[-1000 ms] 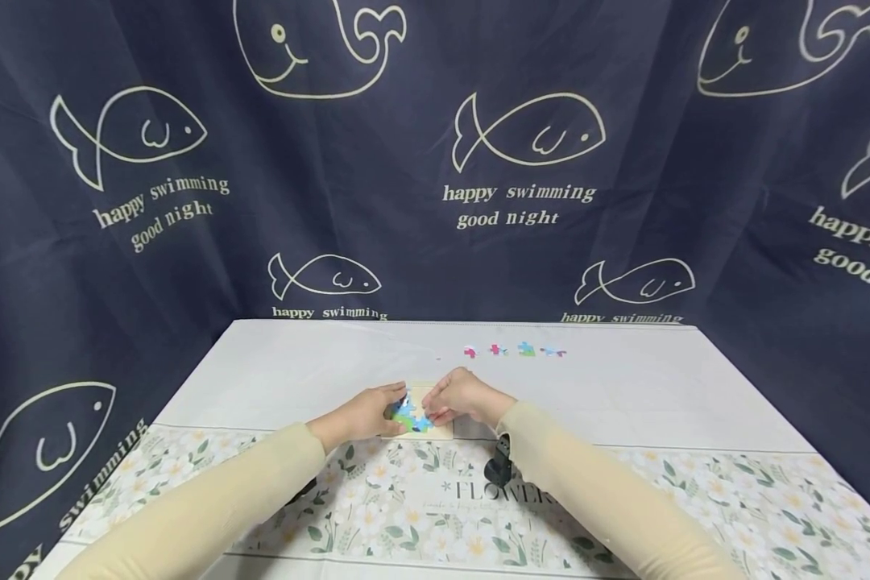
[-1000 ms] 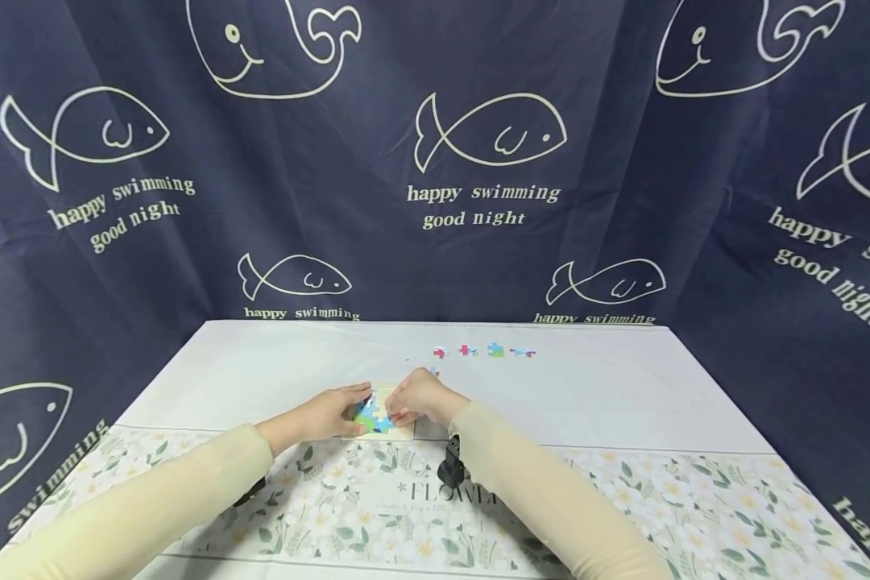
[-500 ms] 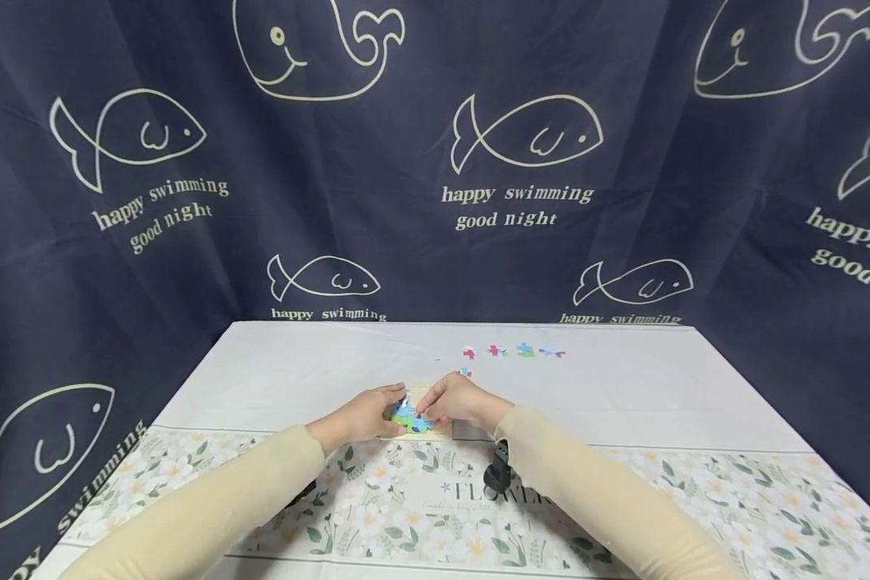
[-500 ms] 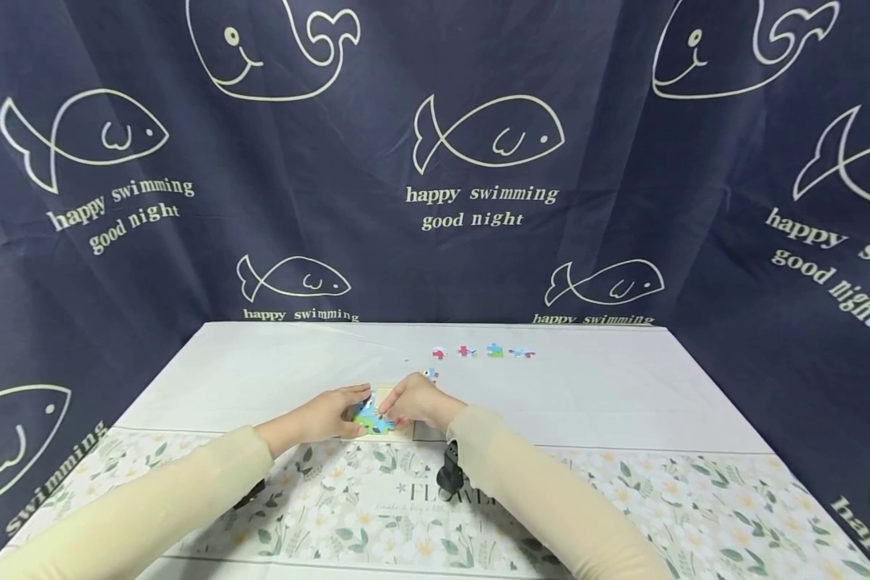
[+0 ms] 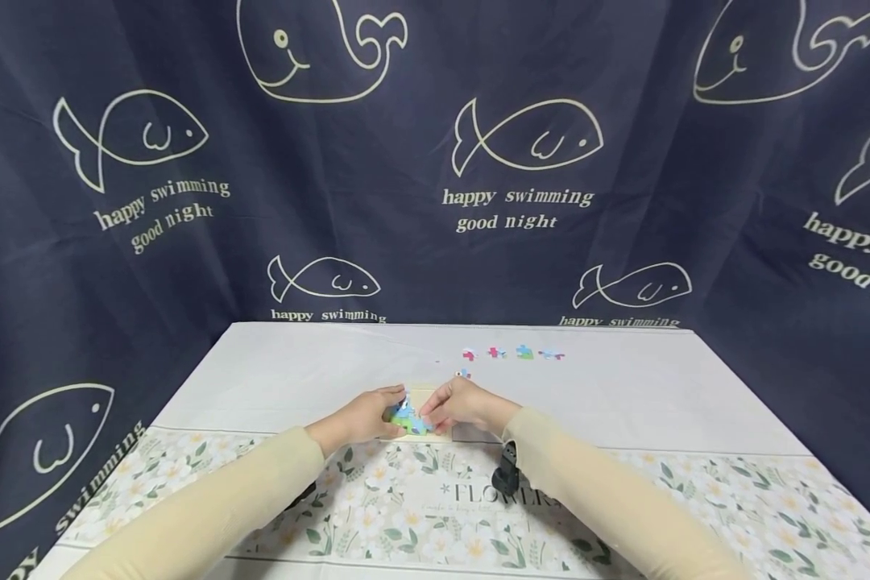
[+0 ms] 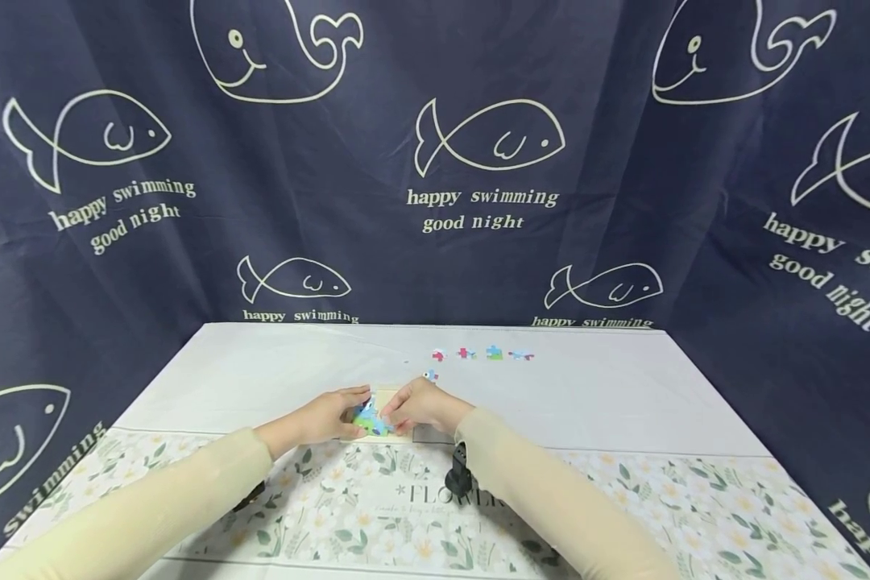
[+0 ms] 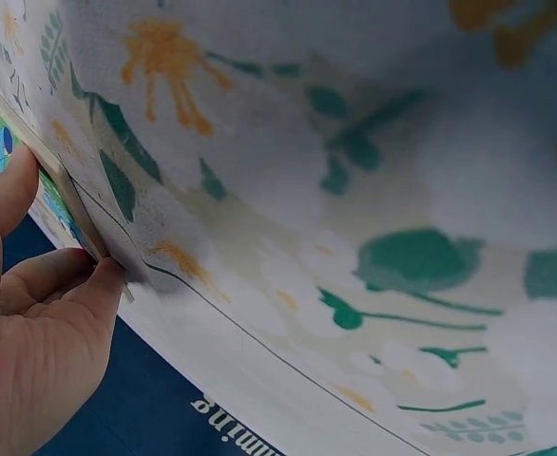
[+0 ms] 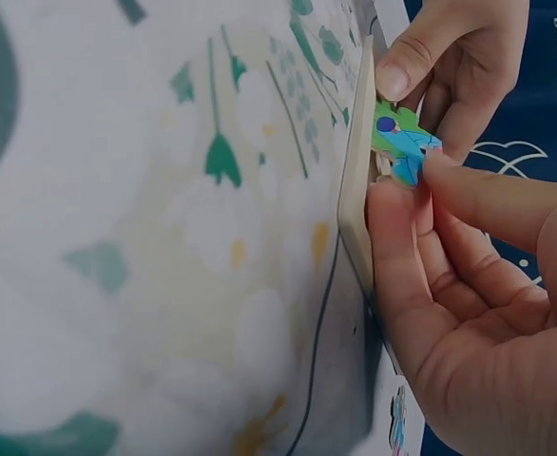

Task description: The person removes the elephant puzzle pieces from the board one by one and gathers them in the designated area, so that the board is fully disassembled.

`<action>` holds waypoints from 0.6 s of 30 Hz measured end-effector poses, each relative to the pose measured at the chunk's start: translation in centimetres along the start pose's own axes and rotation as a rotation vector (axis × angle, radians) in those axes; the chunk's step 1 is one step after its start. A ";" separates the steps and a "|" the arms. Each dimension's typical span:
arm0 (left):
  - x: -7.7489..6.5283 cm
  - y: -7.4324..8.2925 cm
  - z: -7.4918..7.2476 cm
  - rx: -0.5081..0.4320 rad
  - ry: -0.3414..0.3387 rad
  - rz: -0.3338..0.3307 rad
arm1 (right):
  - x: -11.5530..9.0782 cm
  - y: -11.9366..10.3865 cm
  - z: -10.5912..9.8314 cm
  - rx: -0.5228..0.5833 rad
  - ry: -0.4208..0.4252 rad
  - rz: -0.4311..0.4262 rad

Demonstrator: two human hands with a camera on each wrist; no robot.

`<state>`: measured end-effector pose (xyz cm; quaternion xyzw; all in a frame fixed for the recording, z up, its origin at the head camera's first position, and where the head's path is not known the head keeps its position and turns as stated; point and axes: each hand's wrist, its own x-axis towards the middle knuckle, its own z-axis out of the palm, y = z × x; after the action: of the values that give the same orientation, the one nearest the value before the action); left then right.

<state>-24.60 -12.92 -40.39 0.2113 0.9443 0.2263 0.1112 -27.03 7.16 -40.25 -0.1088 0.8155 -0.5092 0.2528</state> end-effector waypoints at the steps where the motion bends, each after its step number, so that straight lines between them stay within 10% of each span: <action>1: 0.0 0.0 0.0 -0.001 -0.001 0.001 | -0.1 0.1 0.0 0.002 -0.005 -0.004; 18: -0.1 0.2 -0.1 0.009 -0.016 -0.011 | -0.4 0.2 0.4 0.067 0.036 0.007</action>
<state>-24.45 -12.86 -40.25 0.2084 0.9455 0.2200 0.1189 -26.47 7.16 -40.48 -0.0882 0.8027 -0.5373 0.2432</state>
